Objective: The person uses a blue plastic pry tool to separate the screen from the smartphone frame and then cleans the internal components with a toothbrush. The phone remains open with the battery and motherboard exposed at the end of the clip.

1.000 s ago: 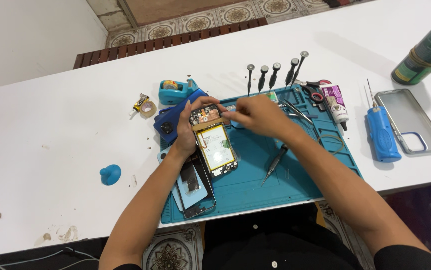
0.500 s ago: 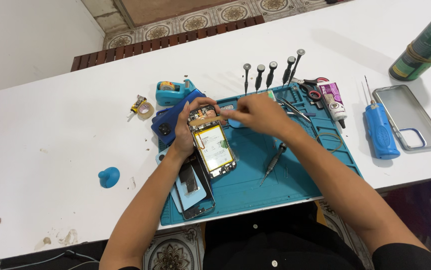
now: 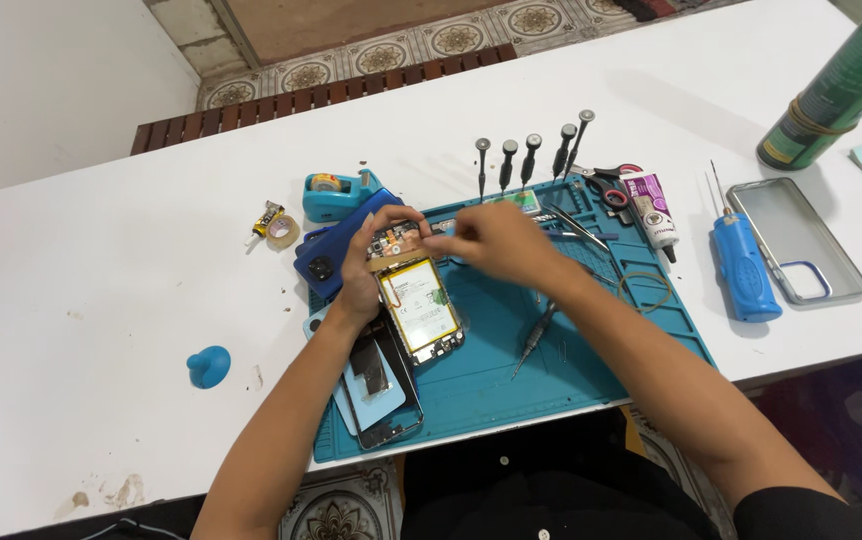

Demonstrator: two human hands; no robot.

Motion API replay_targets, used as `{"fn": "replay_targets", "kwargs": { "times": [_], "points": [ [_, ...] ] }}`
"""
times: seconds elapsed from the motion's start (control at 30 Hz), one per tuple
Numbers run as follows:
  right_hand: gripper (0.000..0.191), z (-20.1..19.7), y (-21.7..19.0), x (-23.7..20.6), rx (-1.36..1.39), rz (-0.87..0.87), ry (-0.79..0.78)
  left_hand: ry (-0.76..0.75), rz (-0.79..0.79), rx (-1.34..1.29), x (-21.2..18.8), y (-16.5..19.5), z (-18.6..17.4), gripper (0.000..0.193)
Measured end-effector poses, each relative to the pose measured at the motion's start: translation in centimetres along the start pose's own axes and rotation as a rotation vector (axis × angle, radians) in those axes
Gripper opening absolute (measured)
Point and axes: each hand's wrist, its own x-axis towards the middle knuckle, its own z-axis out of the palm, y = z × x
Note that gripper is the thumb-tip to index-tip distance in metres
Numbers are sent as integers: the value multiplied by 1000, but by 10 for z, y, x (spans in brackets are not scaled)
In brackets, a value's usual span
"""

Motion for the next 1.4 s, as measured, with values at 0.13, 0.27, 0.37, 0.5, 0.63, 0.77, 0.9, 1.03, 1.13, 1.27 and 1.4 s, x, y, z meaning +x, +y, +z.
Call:
{"fn": "replay_targets", "kwargs": {
  "times": [0.13, 0.27, 0.37, 0.5, 0.63, 0.77, 0.9, 1.03, 1.13, 1.27, 1.4],
  "points": [
    [54, -7, 6, 3, -2, 37, -16, 20, -48, 14, -1, 0, -1, 62],
    [58, -31, 20, 9, -33, 105, 61, 8, -60, -14, 2, -1, -1, 62],
    [57, -20, 13, 8, -25, 122, 0, 8, -54, -11, 1, -1, -1, 60],
    [52, -1, 2, 4, 45, 20, -143, 8, -23, 6, 0, 0, -1, 60],
    [54, -20, 12, 7, 20, 33, -91, 34, -33, 64, 1, 2, 2, 60],
    [55, -30, 15, 7, -43, 117, -37, 5, -31, 21, 3, 2, 5, 59],
    [51, -11, 4, 3, 27, -41, -89, 11, 0, 72, 2, 3, 3, 60],
    [51, -13, 8, 5, 9, 1, -106, 4, -8, 44, 2, 3, 4, 59],
    [52, -29, 17, 9, -15, 82, -91, -4, -45, 8, 3, 3, 6, 56],
    [50, -29, 15, 8, -4, 70, -78, 0, -40, 14, 4, 4, 5, 57],
    [50, -8, 3, 1, 68, -49, -89, 11, -4, 46, 1, 4, 4, 58]
  ]
}}
